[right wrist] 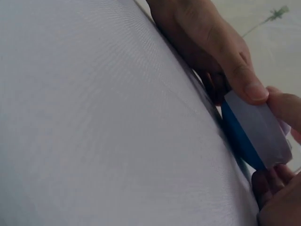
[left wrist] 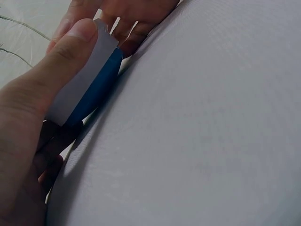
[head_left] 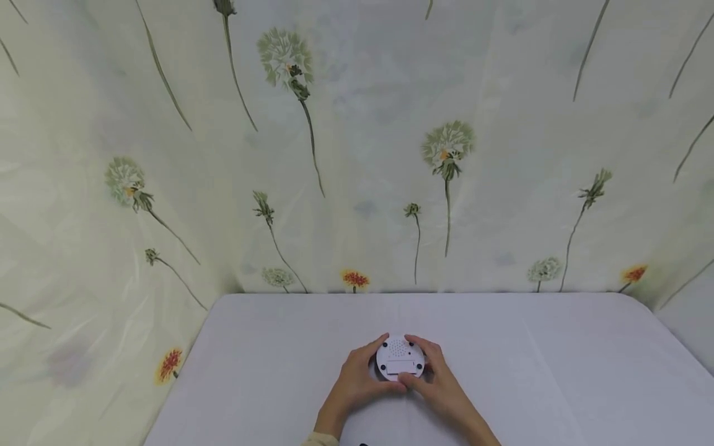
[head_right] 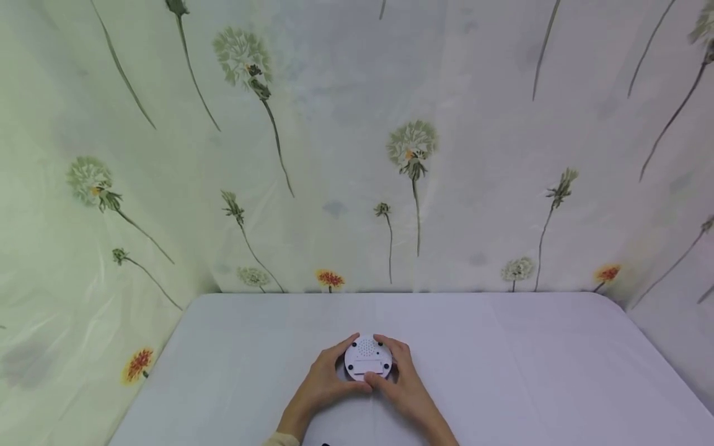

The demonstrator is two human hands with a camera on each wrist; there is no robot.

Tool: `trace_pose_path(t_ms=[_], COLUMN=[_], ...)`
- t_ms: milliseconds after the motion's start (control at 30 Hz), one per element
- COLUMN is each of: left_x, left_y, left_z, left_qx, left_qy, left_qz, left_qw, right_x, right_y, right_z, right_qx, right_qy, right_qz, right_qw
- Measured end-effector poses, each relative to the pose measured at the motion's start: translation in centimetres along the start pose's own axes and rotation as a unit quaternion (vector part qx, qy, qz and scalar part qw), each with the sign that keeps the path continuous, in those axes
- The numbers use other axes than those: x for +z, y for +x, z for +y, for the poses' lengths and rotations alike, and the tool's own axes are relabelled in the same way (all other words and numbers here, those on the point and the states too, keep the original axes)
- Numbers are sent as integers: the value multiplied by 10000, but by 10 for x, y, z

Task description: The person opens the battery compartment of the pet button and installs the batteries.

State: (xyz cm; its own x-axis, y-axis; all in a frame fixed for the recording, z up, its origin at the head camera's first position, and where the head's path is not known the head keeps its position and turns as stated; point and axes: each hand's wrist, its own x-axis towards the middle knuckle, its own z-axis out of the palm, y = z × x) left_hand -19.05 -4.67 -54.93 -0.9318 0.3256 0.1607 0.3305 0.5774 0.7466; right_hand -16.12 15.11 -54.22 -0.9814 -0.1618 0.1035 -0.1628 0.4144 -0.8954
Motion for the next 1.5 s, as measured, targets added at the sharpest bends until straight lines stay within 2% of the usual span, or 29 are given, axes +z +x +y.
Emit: trace_pose_path(t_ms=[100, 200, 367, 700, 1067, 1200, 1433, 1500], left_x=[0, 0, 1, 3, 2, 2, 2, 2], left_y=[-1, -2, 0, 1, 0, 0, 0, 0], left_z=[-1, -2, -4, -3, -1, -1, -1, -1], left_qx=[-72, -84, 11, -144, -127, -91, -53, -54], left_qy=[-26, -55, -108, -49, -105, -47, 2, -1], left_qz=[-16, 13, 46, 28, 24, 56, 64, 63], left_qw=[10000, 9999, 9999, 9999, 9999, 9999, 10000, 10000], right_x=[0, 1, 1, -2, 0, 0, 2, 2], right_y=[0, 1, 1, 2, 3, 3, 5, 6], right_z=[-2, -3, -3, -3, -3, -2, -4, -7], right_qx=[201, 238, 388, 477, 604, 507, 23, 6], right_qy=[177, 276, 177, 143, 87, 87, 119, 96], right_qz=[-110, -167, -223, -335, -347, -376, -404, -434], right_qw=[9996, 9992, 9988, 9982, 9975, 9980, 9991, 9990])
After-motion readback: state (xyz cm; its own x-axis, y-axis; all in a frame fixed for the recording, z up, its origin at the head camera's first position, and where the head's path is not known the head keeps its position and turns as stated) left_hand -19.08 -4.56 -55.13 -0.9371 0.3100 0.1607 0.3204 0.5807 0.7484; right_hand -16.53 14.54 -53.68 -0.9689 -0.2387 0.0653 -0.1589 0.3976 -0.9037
